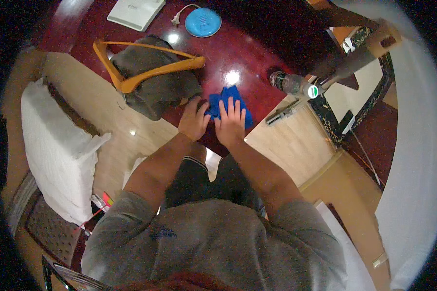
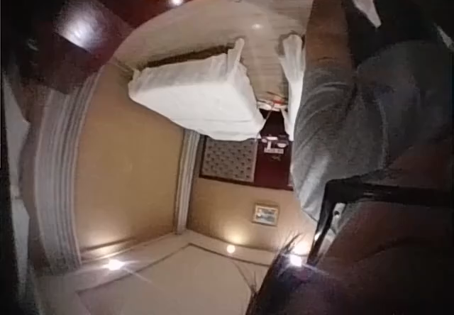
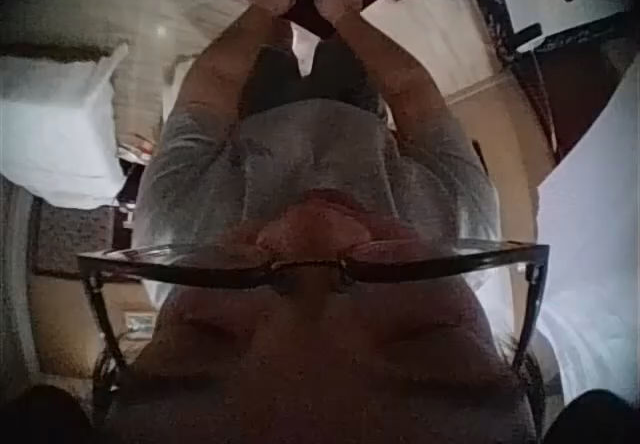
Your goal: The recorder uses a blue cloth to wipe a wall in a bedroom.
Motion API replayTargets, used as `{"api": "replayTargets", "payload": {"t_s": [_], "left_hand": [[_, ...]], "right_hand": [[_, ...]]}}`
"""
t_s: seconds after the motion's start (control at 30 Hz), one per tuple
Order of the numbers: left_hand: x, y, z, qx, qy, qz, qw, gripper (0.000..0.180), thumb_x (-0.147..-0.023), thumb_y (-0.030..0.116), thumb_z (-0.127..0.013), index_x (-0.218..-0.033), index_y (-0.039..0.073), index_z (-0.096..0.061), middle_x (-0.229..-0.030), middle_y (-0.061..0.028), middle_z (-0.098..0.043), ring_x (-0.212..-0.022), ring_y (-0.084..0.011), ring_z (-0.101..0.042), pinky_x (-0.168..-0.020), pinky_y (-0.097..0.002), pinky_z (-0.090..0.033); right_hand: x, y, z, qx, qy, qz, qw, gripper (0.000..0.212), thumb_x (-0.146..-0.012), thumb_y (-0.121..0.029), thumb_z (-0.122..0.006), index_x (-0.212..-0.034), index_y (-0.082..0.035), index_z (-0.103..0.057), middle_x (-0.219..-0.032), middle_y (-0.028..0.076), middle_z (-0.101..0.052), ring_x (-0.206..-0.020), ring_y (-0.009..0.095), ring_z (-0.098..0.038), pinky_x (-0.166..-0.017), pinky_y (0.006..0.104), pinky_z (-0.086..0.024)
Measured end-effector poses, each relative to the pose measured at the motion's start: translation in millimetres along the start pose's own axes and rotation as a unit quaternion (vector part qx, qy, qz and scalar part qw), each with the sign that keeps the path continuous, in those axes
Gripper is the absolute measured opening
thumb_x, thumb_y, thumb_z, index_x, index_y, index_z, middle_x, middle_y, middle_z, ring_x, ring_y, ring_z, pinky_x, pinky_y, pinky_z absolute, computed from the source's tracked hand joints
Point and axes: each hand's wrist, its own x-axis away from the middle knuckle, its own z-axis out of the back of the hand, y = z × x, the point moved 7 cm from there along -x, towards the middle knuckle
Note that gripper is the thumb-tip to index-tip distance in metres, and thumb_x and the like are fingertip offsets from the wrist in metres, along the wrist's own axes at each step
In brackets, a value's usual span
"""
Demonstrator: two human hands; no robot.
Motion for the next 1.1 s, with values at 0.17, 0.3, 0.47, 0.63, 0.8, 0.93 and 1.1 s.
{"api": "replayTargets", "payload": {"t_s": [0.17, 0.3, 0.47, 0.63, 0.8, 0.93, 1.1], "left_hand": [[18.6, 4.7, 28.1, 0.084, 0.002, -0.033, 0.996, 0.051, -0.085, 0.023, -0.063, -0.129, 0.003, -0.047, -0.139, -0.0255, -0.037, -0.128, -0.0446, -0.037, -0.109, -0.0499, -0.031], [23.8, 12.8, 37.0, 0.101, -0.056, -0.041, 0.992, 0.051, -0.090, 0.023, -0.058, -0.134, 0.003, -0.044, -0.144, -0.0256, -0.033, -0.130, -0.0467, -0.034, -0.109, -0.0496, -0.031], [30.2, 9.5, 24.1, 0.053, -0.065, -0.037, 0.996, 0.045, -0.092, 0.021, -0.053, -0.128, -0.005, -0.047, -0.142, -0.0275, -0.036, -0.131, -0.0438, -0.036, -0.109, -0.0469, -0.031], [32.9, 15.5, 20.9, 0.019, -0.061, -0.057, 0.996, 0.042, -0.091, 0.017, -0.054, -0.125, -0.007, -0.049, -0.142, -0.0270, -0.037, -0.132, -0.0425, -0.035, -0.111, -0.0487, -0.028], [72.2, 27.7, 31.6, -0.078, -0.161, -0.132, 0.975, 0.061, -0.084, 0.013, -0.060, -0.137, -0.008, -0.037, -0.146, -0.0277, -0.030, -0.135, -0.0439, -0.029, -0.113, -0.0471, -0.023], [131.3, 26.9, 16.9, -0.124, -0.224, -0.121, 0.959, 0.066, -0.080, 0.012, -0.063, -0.136, -0.010, -0.036, -0.146, -0.0305, -0.028, -0.135, -0.0442, -0.029, -0.113, -0.0460, -0.024], [201.4, -17.0, -14.2, -0.344, -0.399, 0.026, 0.850, 0.057, -0.079, 0.031, -0.063, -0.121, -0.005, -0.052, -0.129, -0.0284, -0.049, -0.119, -0.0426, -0.047, -0.103, -0.0452, -0.037]], "right_hand": [[48.1, -35.1, -20.0, 0.001, -0.025, -0.021, 0.999, 0.061, -0.087, -0.029, -0.058, -0.143, -0.011, -0.040, -0.150, 0.025, -0.028, -0.137, 0.046, -0.027, -0.109, 0.0593, -0.021], [74.2, -58.7, -24.1, -0.046, -0.019, -0.027, 0.998, 0.058, -0.085, -0.026, -0.060, -0.139, -0.011, -0.045, -0.150, 0.021, -0.029, -0.138, 0.042, -0.025, -0.110, 0.0574, -0.021], [94.6, -67.7, -16.3, -0.072, -0.019, -0.016, 0.997, 0.050, -0.086, -0.020, -0.055, -0.134, -0.008, -0.050, -0.148, 0.012, -0.037, -0.138, 0.030, -0.032, -0.110, 0.0453, -0.031], [144.4, -44.9, -57.8, -0.050, -0.018, -0.045, 0.998, 0.044, -0.085, -0.019, -0.051, -0.126, -0.003, -0.055, -0.147, 0.013, -0.039, -0.135, 0.030, -0.038, -0.102, 0.0427, -0.040], [242.1, -4.8, -51.6, -0.135, 0.041, -0.204, 0.969, 0.037, -0.083, -0.016, -0.053, -0.116, -0.002, -0.058, -0.141, 0.014, -0.044, -0.124, 0.031, -0.047, -0.094, 0.0410, -0.047], [390.2, 54.3, -78.8, -0.210, 0.023, -0.375, 0.903, 0.035, -0.082, -0.016, -0.057, -0.114, -0.002, -0.058, -0.133, 0.014, -0.048, -0.111, 0.034, -0.054, -0.091, 0.0424, -0.049], [633.7, 63.6, -109.8, -0.232, 0.076, -0.507, 0.827, 0.040, -0.087, -0.021, -0.053, -0.123, -0.003, -0.053, -0.141, 0.013, -0.042, -0.112, 0.034, -0.056, -0.091, 0.0434, -0.049]]}}
